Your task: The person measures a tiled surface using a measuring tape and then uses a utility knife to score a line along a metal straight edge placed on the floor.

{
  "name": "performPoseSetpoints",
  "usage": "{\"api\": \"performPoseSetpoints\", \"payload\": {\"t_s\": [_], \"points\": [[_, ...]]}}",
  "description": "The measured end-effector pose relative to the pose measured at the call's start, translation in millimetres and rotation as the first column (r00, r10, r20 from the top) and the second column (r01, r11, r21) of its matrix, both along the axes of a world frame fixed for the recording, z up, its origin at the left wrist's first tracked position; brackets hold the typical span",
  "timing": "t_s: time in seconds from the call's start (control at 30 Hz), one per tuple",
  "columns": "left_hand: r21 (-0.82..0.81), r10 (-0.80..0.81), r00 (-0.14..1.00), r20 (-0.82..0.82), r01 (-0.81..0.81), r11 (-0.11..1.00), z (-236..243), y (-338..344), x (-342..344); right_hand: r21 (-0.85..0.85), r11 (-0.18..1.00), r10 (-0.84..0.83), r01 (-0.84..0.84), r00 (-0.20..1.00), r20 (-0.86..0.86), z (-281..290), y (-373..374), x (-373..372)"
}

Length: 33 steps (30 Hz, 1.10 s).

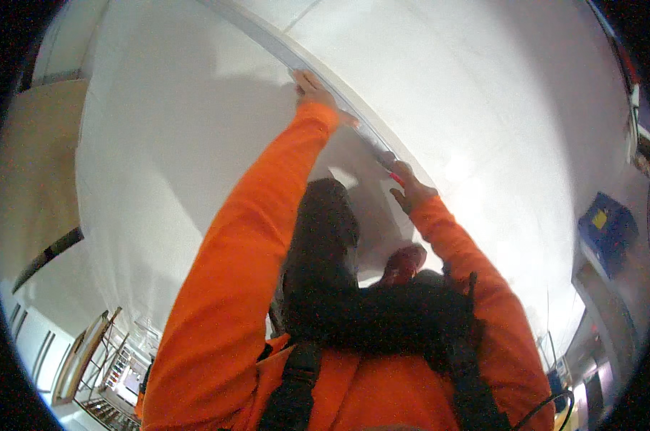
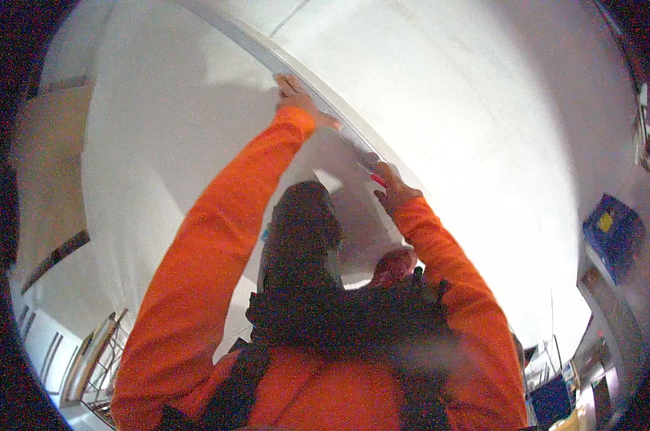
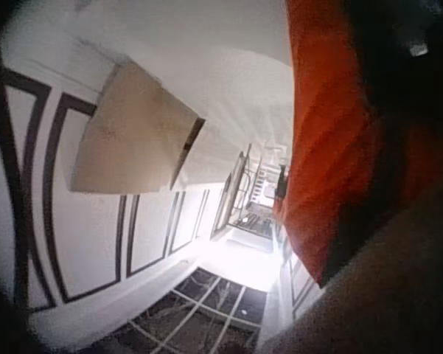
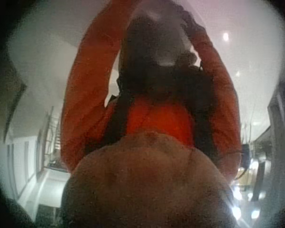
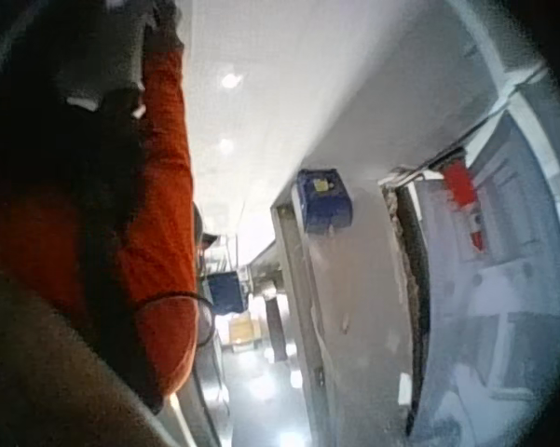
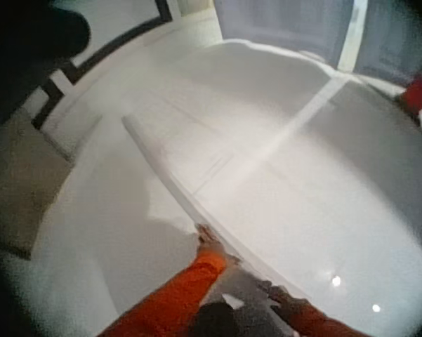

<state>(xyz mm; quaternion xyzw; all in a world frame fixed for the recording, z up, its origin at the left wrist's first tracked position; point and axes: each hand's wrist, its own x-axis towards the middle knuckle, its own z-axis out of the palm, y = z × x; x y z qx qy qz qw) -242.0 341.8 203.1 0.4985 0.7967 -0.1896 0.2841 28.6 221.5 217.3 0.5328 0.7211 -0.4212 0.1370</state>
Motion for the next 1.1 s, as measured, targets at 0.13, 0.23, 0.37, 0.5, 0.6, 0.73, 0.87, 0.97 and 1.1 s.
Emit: {"api": "performPoseSetpoints", "payload": {"t_s": [0.13,0.23,0.37,0.5,0.6,0.73,0.87,0.97,1.1], "points": [[0.051,-0.035,0.999,-0.014,0.036,0.998,7.0,-17.4,-3.5,-0.074,0.972,-0.21,0.222,0.967,0.142,-8.4,6.7,-41.5],[0.011,0.101,0.988,0.119,-0.103,0.995,9.2,-8.2,-5.5,0.014,0.962,-0.272,0.272,0.962,0.018,-56.8,-2.5,-21.7],[-0.114,0.146,0.983,0.113,-0.133,0.985,31.2,17.1,-11.5,-0.016,0.956,-0.292,0.292,0.957,0.01,-23.6,9.1,-30.5],[0.018,0.251,0.968,0.011,-0.252,0.968,29.1,78.9,-100.4,-0.153,0.926,-0.329,0.345,0.937,0.12,14.4,29.0,-49.5],[0.107,0.286,0.958,-0.019,-0.282,0.953,10.0,104.5,-183.6,-0.122,0.946,-0.3,0.3,0.954,0.017,-2.1,21.5,-57.1],[-0.053,0.165,0.983,-0.08,-0.169,0.984,13.6,121.1,-186.3,-0.159,0.934,-0.281,0.319,0.934,0.222,8.1,32.2,-50.0],[-0.068,0.111,0.985,-0.131,-0.12,0.99,18.5,125.9,-185.6,0.129,0.934,-0.319,0.333,0.941,-0.115,-1.1,90.5,-64.5],[-0.181,0.093,0.987,-0.128,-0.116,0.977,22.9,123.1,-191.9,0.106,0.926,-0.337,0.363,0.92,-0.202,-9.7,166.2,-138.9],[-0.192,0.191,0.982,-0.004,-0.189,0.963,25.4,134.4,-185.4,0.106,0.989,-0.079,0.108,0.966,-0.245,-19.6,265.0,-235.3]]}}
